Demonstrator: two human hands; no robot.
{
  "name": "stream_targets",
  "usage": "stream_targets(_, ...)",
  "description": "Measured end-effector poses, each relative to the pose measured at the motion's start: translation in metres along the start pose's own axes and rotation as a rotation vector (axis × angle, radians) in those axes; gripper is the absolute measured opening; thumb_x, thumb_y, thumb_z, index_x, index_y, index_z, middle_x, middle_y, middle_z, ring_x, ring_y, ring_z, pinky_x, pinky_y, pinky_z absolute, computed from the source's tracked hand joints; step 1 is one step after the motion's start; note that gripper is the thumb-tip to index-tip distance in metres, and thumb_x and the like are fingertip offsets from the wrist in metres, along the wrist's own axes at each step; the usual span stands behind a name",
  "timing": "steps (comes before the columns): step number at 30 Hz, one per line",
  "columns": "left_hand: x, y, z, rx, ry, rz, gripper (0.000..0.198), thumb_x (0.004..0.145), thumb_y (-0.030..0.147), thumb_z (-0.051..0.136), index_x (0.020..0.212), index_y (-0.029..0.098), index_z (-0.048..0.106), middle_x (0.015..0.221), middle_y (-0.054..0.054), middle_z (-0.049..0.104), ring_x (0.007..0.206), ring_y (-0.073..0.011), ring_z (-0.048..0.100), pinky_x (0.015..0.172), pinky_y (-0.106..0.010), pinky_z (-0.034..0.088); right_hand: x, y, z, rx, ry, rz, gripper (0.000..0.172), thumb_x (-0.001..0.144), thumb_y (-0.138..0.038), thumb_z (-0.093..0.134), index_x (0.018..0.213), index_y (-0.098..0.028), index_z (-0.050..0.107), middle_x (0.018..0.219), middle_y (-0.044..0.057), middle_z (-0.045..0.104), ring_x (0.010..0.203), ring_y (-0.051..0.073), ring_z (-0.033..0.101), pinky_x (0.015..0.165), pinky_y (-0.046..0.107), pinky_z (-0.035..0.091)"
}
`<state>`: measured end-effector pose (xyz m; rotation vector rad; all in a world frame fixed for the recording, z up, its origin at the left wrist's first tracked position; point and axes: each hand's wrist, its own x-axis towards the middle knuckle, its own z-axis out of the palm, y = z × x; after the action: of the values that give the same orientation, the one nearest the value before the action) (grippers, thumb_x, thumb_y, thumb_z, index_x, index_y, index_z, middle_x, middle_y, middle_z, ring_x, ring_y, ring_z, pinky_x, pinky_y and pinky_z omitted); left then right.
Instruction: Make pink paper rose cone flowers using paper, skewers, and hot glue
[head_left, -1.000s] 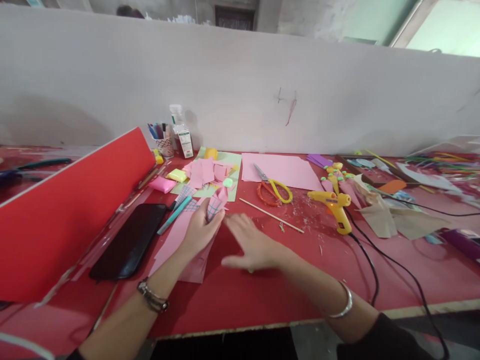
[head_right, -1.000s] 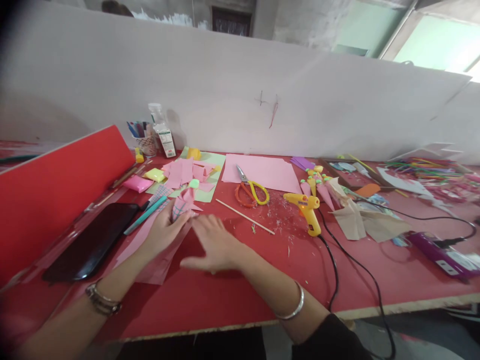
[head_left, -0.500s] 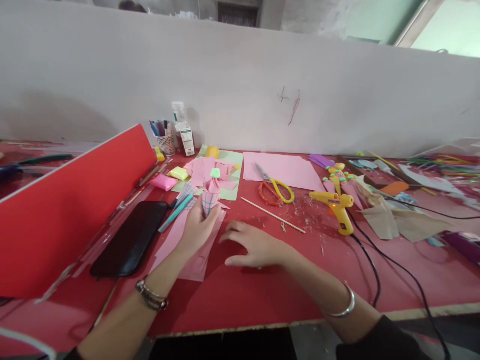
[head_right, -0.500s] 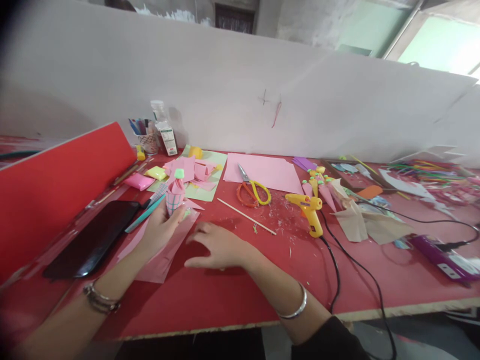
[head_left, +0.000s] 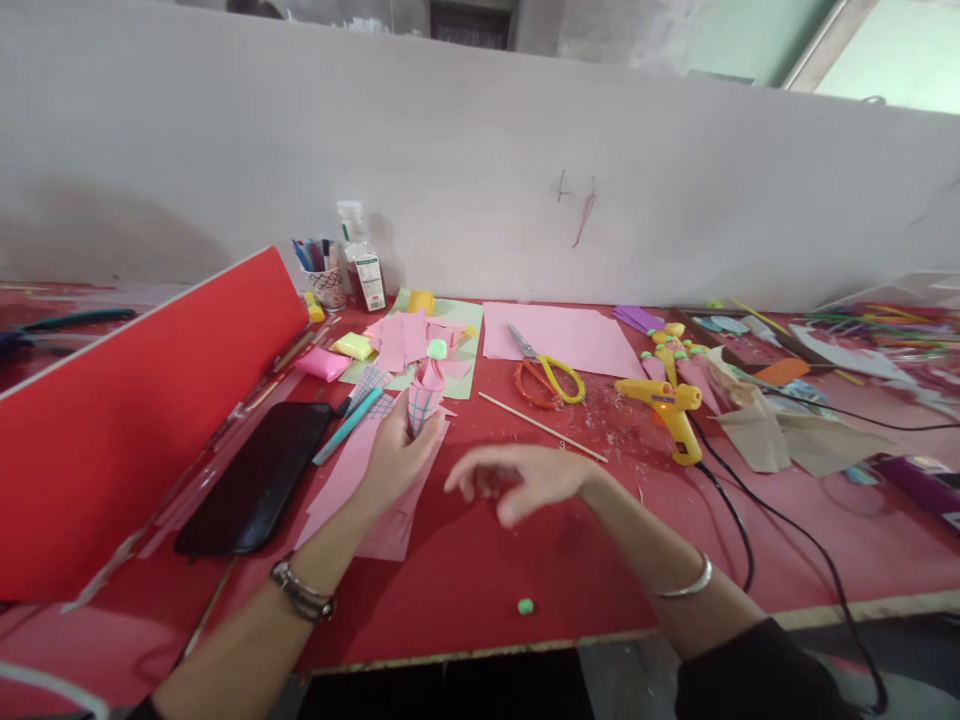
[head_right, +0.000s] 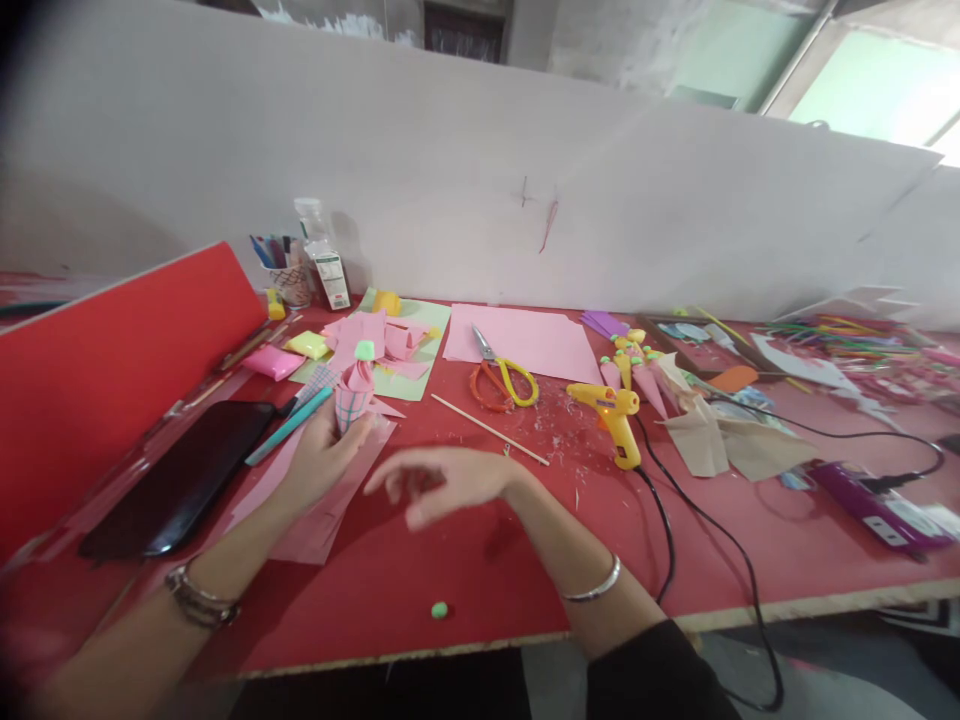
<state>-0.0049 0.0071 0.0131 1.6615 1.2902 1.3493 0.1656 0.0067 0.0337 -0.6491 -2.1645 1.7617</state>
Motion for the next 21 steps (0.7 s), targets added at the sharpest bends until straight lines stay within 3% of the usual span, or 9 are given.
stream_targets(1,0.000,0.000,0.000,-0.004,0.004,-0.003,0.012,0.072,0.031,0.043,0.068,0.019,0.041,0.056,0.006,0.039,0.051,-0.0083,0.037,0.050,-0.020,0.034,-0.003,-0.006,0.002,-0.057,-0.189,0.009,0.058,0.047,-0.049,0.072,0.097,-0.022,0.062,0.088,0.000,0.058,0.078,0.011,0.055,0.073,0.023,0.044)
stream_targets(2,0.000,-0.001,0.000,-0.006,0.006,-0.008,0.012,0.072,0.031,0.043,0.068,0.019,0.041,0.056,0.006,0.038,0.050,-0.0081,0.036,0.049,-0.019,0.034,-0.004,-0.011,0.004,-0.112,-0.265,-0.017,0.064,0.038,-0.047,0.076,0.096,-0.024,0.064,0.090,0.000,0.059,0.085,0.014,0.055,0.080,0.025,0.042)
stream_targets(5,0.000,-0.002,0.000,-0.004,0.008,-0.009,0.012,0.071,0.031,0.044,0.070,0.019,0.042,0.055,0.006,0.038,0.050,-0.0079,0.036,0.049,-0.019,0.033,-0.004,-0.019,0.013,-0.234,-0.284,-0.077,0.061,0.028,-0.044,0.079,0.087,-0.029,0.067,0.091,-0.002,0.060,0.090,0.016,0.055,0.086,0.027,0.039)
stream_targets(11,0.000,-0.002,0.001,-0.025,0.018,0.003,0.011,0.072,0.027,0.045,0.067,0.019,0.041,0.054,0.007,0.035,0.047,-0.0069,0.034,0.046,-0.018,0.032,0.000,-0.014,0.017,-0.467,-0.374,-0.062,0.044,0.048,-0.017,0.077,0.089,-0.027,0.066,0.099,0.000,0.058,0.099,0.016,0.052,0.091,0.029,0.036)
stream_targets(14,0.000,-0.001,0.000,-0.030,0.029,0.001,0.012,0.071,0.028,0.045,0.066,0.019,0.039,0.054,0.007,0.035,0.047,-0.0067,0.033,0.046,-0.018,0.032,-0.001,-0.009,0.011,-0.467,-0.405,-0.073,0.039,0.059,-0.016,0.069,0.098,-0.022,0.062,0.103,0.003,0.054,0.104,0.016,0.049,0.092,0.028,0.035)
stream_targets(19,0.001,-0.002,0.000,-0.046,0.020,0.019,0.011,0.071,0.028,0.045,0.067,0.019,0.040,0.055,0.007,0.036,0.048,-0.0068,0.034,0.047,-0.018,0.032,-0.001,-0.006,0.000,-0.477,-0.341,-0.012,0.033,0.071,-0.020,0.059,0.104,-0.020,0.058,0.103,0.005,0.053,0.095,0.012,0.052,0.075,0.020,0.044)
stream_targets(21,0.001,-0.002,0.000,-0.046,0.021,0.022,0.011,0.071,0.027,0.045,0.066,0.019,0.040,0.054,0.007,0.037,0.048,-0.0069,0.035,0.047,-0.018,0.033,-0.005,-0.008,-0.002,-0.576,-0.255,0.027,0.034,0.071,-0.020,0.059,0.104,-0.019,0.057,0.102,0.006,0.053,0.094,0.013,0.052,0.077,0.023,0.044)
